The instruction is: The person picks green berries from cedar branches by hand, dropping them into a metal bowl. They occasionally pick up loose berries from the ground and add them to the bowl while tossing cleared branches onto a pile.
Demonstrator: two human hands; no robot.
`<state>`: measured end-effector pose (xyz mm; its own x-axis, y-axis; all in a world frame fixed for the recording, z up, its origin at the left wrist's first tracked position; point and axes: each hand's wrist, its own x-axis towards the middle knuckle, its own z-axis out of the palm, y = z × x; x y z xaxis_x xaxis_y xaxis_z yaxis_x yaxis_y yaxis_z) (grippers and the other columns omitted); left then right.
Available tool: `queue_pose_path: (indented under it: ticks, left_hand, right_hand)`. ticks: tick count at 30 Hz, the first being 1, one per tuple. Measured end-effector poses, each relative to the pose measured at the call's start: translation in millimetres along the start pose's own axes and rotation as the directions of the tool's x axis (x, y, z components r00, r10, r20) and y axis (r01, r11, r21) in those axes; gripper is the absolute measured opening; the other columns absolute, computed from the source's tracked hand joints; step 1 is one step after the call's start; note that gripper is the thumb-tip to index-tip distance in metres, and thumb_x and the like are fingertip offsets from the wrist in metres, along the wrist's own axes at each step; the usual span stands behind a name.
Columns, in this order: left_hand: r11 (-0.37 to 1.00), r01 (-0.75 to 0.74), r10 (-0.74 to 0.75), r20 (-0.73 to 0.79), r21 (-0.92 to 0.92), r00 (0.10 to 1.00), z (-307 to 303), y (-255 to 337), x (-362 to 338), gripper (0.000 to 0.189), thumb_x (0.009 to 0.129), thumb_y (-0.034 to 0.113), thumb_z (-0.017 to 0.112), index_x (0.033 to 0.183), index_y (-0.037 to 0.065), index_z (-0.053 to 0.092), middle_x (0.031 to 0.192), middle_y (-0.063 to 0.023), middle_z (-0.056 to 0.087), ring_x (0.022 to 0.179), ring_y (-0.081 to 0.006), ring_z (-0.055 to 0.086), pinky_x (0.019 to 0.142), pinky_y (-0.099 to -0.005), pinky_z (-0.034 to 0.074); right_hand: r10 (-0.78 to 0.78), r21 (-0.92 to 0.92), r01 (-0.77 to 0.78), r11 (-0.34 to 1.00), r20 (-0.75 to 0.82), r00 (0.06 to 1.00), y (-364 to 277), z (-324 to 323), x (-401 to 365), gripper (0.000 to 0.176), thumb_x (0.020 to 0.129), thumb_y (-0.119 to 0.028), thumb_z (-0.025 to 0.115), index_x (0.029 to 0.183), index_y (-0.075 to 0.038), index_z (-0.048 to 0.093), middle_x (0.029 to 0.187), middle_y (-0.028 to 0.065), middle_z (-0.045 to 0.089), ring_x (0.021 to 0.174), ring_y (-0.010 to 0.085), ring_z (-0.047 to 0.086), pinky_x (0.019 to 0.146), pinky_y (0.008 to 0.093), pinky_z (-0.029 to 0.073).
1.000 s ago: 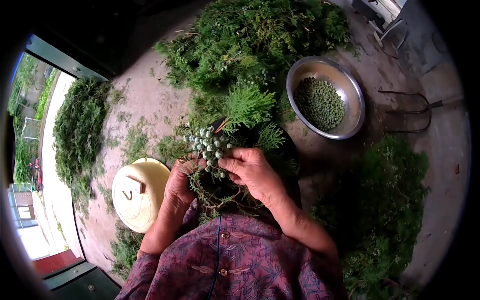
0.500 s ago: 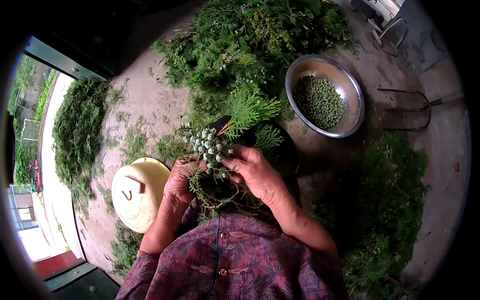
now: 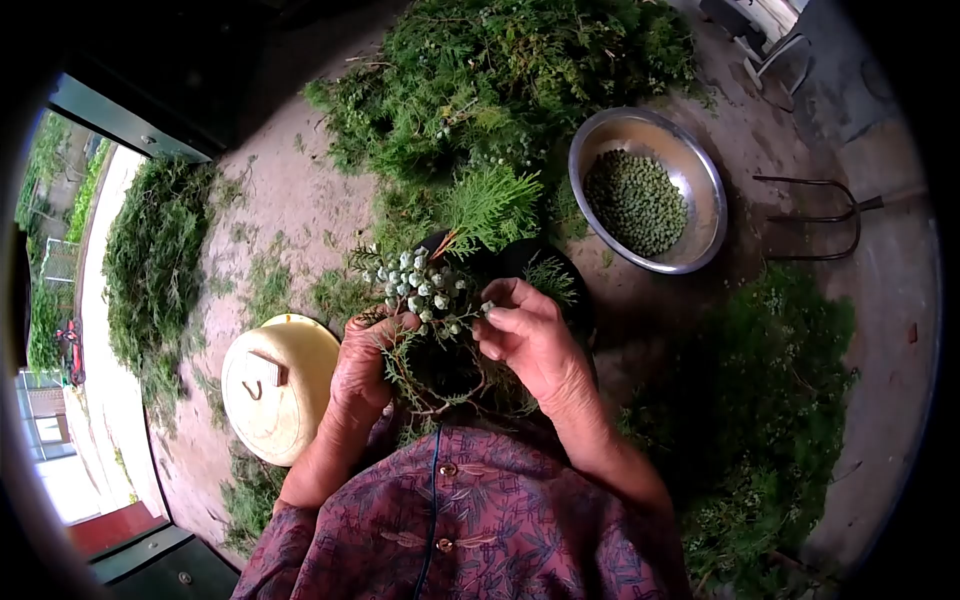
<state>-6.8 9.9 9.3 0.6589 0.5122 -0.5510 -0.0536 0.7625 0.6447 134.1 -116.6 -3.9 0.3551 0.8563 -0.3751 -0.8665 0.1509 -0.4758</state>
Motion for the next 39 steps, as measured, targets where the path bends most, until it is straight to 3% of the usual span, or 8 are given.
queue_pose_path:
  ticks: [6, 9, 13, 19, 23, 28, 35, 39]
  left_hand:
    - [0.995, -0.058, 0.061, -0.033, 0.075, 0.998, 7, 1, 0, 0.007, 0.076, 0.003, 0.065, 0.082, 0.001, 0.064, 0.074, -0.0031, 0.063, 0.064, -0.0117, 0.059, 0.059, -0.0262, 0.049]
    - [0.996, -0.047, 0.049, -0.018, 0.081, 0.999, 10, 1, -4, 0.008, 0.076, 0.003, 0.066, 0.083, 0.001, 0.064, 0.074, -0.0035, 0.064, 0.063, -0.0121, 0.06, 0.058, -0.026, 0.049]
    - [0.996, -0.059, 0.057, 0.035, 0.061, 0.998, 7, -2, -3, 0.011, 0.076, 0.003, 0.066, 0.086, 0.001, 0.064, 0.077, -0.0051, 0.064, 0.064, -0.0131, 0.061, 0.058, -0.0265, 0.05]
    - [0.999, -0.029, 0.029, -0.004, -0.014, 1.0, 5, -4, 1, 0.013, 0.076, 0.004, 0.065, 0.088, 0.003, 0.063, 0.078, -0.0039, 0.064, 0.065, -0.0134, 0.06, 0.061, -0.0272, 0.051]
    - [0.998, 0.031, -0.035, -0.083, -0.057, 0.996, 7, 0, 2, 0.011, 0.076, 0.006, 0.066, 0.086, 0.004, 0.062, 0.077, -0.0035, 0.063, 0.067, -0.0133, 0.06, 0.061, -0.027, 0.05]
    - [0.998, -0.032, 0.03, -0.046, -0.055, 0.999, 4, -6, 3, 0.012, 0.076, 0.008, 0.068, 0.085, 0.001, 0.061, 0.076, -0.0054, 0.063, 0.065, -0.0143, 0.059, 0.06, -0.0268, 0.05]
    - [0.998, -0.065, 0.065, 0.008, -0.002, 0.998, 13, -5, -2, 0.011, 0.078, 0.005, 0.064, 0.087, -0.002, 0.062, 0.076, -0.0077, 0.064, 0.063, -0.0162, 0.061, 0.058, -0.0285, 0.051]
    - [0.996, 0.025, -0.027, -0.02, -0.085, 0.999, 0, -4, 3, 0.013, 0.077, 0.007, 0.065, 0.087, -0.001, 0.063, 0.076, -0.0083, 0.064, 0.062, -0.0169, 0.062, 0.057, -0.0294, 0.052]
  right_hand:
    - [-0.142, -0.413, 0.117, 0.903, -0.032, 0.989, 0, 28, -16, 0.009, 0.083, -0.007, 0.061, 0.09, -0.001, 0.061, 0.066, -0.001, 0.055, 0.051, 0.0034, 0.048, 0.04, 0.0152, 0.032]
    - [-0.518, -0.866, 0.375, 0.332, 0.166, 0.839, 15, 33, -8, 0.017, 0.076, -0.005, 0.069, 0.09, 0.003, 0.061, 0.074, 0.0079, 0.062, 0.061, 0.0111, 0.057, 0.053, 0.023, 0.045]
    - [-0.556, -0.881, 0.442, 0.167, 0.287, 0.78, 26, 32, 4, 0.017, 0.076, -0.007, 0.069, 0.086, 0.003, 0.06, 0.07, 0.0072, 0.061, 0.059, 0.0119, 0.056, 0.051, 0.0243, 0.044]
    - [-0.181, -0.282, 0.138, 0.95, -0.131, 0.975, 10, 32, -9, 0.012, 0.086, -0.012, 0.058, 0.088, 0.0, 0.059, 0.069, 0.0013, 0.055, 0.048, 0.0061, 0.046, 0.039, 0.0179, 0.033]
    - [-0.094, -0.123, 0.089, 0.988, -0.041, 0.995, 5, 33, -14, 0.011, 0.086, -0.01, 0.054, 0.09, 0.0, 0.057, 0.073, 0.0046, 0.058, 0.053, 0.0079, 0.051, 0.04, 0.0178, 0.035]
    - [-0.153, -0.562, 0.055, 0.826, -0.128, 0.98, 22, 36, -14, 0.017, 0.081, -0.012, 0.066, 0.09, 0.002, 0.064, 0.056, -0.0026, 0.052, 0.044, 0.0026, 0.042, 0.04, 0.0171, 0.033]
    - [-0.319, -0.729, 0.197, 0.655, -0.03, 0.947, 26, 37, -4, 0.015, 0.081, -0.013, 0.067, 0.085, 0.0, 0.065, 0.054, -0.0053, 0.05, 0.045, 0.0012, 0.042, 0.041, 0.0188, 0.033]
    - [-0.176, -0.672, 0.123, 0.73, -0.011, 0.984, 19, 31, -11, 0.01, 0.083, -0.01, 0.062, 0.086, 0.0, 0.062, 0.059, -0.0027, 0.052, 0.046, 0.0037, 0.044, 0.039, 0.0176, 0.032]
